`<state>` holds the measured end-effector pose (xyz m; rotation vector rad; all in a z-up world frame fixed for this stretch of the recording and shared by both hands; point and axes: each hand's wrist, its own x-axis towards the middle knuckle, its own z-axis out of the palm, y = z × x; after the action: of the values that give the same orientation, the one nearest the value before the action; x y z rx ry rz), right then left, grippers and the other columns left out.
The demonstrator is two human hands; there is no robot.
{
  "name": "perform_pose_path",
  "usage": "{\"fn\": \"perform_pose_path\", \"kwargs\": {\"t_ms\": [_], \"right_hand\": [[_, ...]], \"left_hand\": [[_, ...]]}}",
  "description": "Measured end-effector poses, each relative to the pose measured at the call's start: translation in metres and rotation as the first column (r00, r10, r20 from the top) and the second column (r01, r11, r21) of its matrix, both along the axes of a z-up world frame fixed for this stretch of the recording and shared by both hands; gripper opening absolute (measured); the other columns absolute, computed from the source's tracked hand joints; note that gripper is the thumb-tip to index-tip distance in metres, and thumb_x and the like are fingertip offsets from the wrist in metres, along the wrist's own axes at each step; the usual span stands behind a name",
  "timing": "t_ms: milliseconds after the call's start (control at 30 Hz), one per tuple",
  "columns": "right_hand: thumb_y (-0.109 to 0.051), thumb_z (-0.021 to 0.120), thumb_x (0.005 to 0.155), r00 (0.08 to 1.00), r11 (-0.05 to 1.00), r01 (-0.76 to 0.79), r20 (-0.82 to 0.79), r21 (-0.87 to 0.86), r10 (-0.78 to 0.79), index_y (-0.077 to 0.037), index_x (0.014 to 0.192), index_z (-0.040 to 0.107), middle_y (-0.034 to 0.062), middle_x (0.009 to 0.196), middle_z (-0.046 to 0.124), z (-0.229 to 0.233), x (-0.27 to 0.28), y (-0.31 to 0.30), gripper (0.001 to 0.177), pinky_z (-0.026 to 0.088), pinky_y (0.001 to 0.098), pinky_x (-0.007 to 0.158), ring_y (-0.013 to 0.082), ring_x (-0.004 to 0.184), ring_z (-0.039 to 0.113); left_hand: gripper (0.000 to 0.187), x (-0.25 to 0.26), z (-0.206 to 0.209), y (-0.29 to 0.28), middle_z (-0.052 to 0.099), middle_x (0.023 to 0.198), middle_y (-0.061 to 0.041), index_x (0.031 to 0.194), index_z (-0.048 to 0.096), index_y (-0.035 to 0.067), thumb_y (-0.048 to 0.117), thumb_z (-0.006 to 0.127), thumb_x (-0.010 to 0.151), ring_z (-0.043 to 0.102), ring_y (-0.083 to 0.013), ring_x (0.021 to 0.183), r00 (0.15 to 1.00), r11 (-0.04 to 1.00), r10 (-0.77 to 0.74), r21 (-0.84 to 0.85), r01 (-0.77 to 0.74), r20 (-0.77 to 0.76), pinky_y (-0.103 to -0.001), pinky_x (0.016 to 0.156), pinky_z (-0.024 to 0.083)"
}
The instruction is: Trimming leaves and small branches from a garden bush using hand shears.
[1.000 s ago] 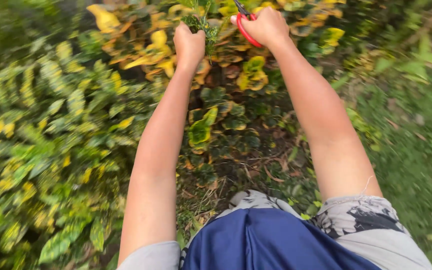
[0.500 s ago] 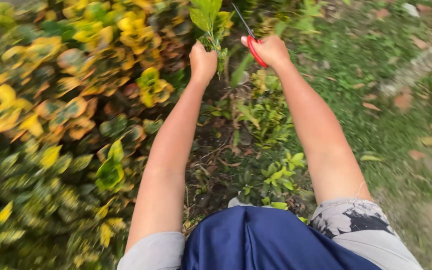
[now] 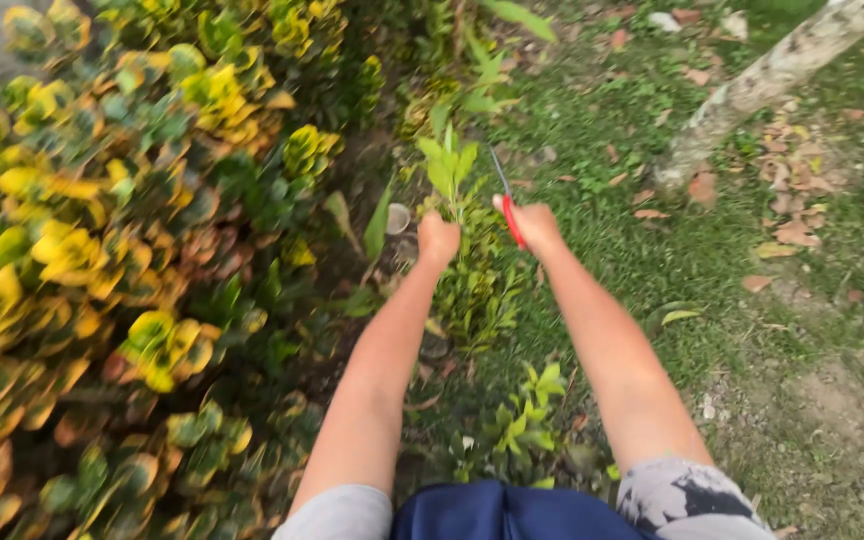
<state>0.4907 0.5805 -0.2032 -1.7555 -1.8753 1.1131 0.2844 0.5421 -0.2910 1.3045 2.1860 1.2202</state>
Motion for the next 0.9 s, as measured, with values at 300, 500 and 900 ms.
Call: {"fn": "perform_pose_path", "kwargs": {"t_ms": [300, 500, 900], "right_hand": [[-0.078, 0.066, 0.081, 0.956, 0.955, 0.258, -0.102, -0.147, -0.274, -0.003, 0.06, 0.061, 0.0062, 0.057, 0.059, -0.032, 0.035, 0.031, 0.078, 0.054, 0.0342, 0.052, 0.0192, 0.051, 0.062], [-0.075, 0.073, 0.075, 0.944, 0.946, 0.269, -0.144, -0.182, -0.296, -0.004, 0.062, 0.063, 0.0058, 0.061, 0.06, -0.044, 0.009, 0.034, 0.073, 0.056, 0.0344, 0.051, 0.0193, 0.054, 0.063], [-0.075, 0.07, 0.08, 0.964, 0.981, -0.193, -0.185, -0.005, 0.189, -0.004, 0.058, 0.062, 0.0074, 0.052, 0.057, 0.058, -0.176, -0.044, 0.074, 0.047, 0.0375, 0.046, 0.0217, 0.043, 0.059]], "left_hand": [[0.088, 0.04, 0.0, 0.026, 0.041, 0.158, -0.023, 0.163, 0.017, 0.004, 0.041, 0.064, 0.098, 0.046, -0.0382, 0.143, 0.924, 0.929, -0.107, -0.294, 0.224, 0.367, -0.048, 0.116, 0.042], [0.092, 0.005, 0.003, 0.008, 0.032, 0.164, -0.019, 0.164, 0.013, 0.008, 0.057, 0.051, 0.097, 0.038, -0.0386, 0.147, 0.896, 0.853, -0.031, -0.456, 0.255, 0.443, -0.05, 0.115, 0.039], [0.078, -0.129, 0.092, -0.121, 0.053, 0.151, -0.022, 0.147, 0.052, 0.001, 0.061, 0.045, 0.098, 0.046, -0.0367, 0.143, 0.933, 0.973, 0.219, 0.005, -0.23, 0.286, -0.041, 0.117, 0.034]]}}
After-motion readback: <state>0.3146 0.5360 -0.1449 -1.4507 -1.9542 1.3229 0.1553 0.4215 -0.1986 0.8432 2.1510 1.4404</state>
